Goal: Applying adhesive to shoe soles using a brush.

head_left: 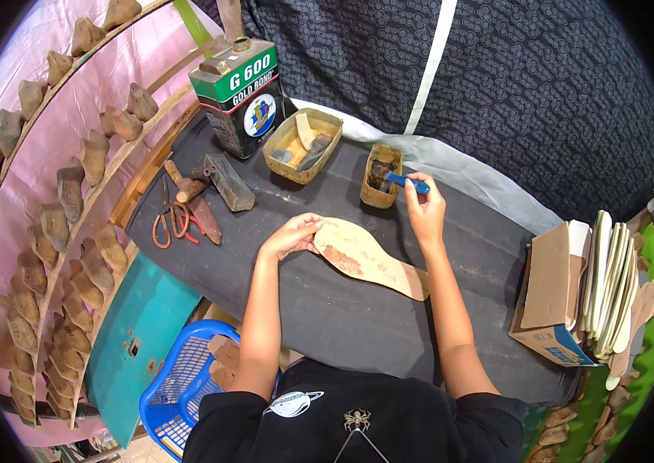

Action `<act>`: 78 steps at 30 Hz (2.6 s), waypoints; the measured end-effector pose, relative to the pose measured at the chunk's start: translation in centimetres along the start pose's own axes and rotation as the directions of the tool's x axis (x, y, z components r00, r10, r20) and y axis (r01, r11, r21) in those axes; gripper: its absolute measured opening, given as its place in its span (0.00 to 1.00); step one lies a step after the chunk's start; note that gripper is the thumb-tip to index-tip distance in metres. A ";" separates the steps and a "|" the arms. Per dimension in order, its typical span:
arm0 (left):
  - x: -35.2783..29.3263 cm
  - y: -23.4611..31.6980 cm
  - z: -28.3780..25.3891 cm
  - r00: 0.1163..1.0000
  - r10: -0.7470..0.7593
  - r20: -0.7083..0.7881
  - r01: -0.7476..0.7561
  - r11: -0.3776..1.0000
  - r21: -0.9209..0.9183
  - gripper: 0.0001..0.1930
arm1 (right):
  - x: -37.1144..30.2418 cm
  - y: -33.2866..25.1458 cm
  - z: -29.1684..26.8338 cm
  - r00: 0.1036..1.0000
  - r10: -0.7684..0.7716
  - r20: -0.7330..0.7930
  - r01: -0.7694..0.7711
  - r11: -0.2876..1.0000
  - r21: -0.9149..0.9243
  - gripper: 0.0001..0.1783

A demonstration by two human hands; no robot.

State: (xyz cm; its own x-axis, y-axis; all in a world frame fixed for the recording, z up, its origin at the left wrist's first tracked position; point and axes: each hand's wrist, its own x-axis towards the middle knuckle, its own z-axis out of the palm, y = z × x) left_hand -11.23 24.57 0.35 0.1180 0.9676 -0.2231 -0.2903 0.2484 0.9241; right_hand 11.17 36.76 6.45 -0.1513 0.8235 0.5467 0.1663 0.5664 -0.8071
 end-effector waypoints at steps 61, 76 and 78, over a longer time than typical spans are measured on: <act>0.1 -0.1 -1.0 0.991 -0.117 0.068 0.118 0.993 -0.008 0.13 | -5.6 -4.4 -0.6 0.901 -0.289 0.323 0.256 0.956 0.140 0.08; 0.2 -0.3 -1.1 0.988 -0.111 0.108 0.111 0.994 0.002 0.11 | -4.6 -4.0 -2.8 0.847 -0.370 0.381 0.373 0.925 0.068 0.09; 0.2 -0.4 -1.3 0.989 -0.112 0.099 0.113 0.994 -0.003 0.11 | -4.7 -4.6 -2.7 0.868 -0.374 0.328 0.364 0.927 0.095 0.08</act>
State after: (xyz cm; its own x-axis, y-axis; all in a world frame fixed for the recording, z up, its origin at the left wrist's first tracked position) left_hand -12.29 24.70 -0.48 0.2429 0.9245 -0.2936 -0.2777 0.3563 0.8922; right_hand 13.72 30.39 8.16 -0.5131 0.4924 0.7031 0.0067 0.8214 -0.5703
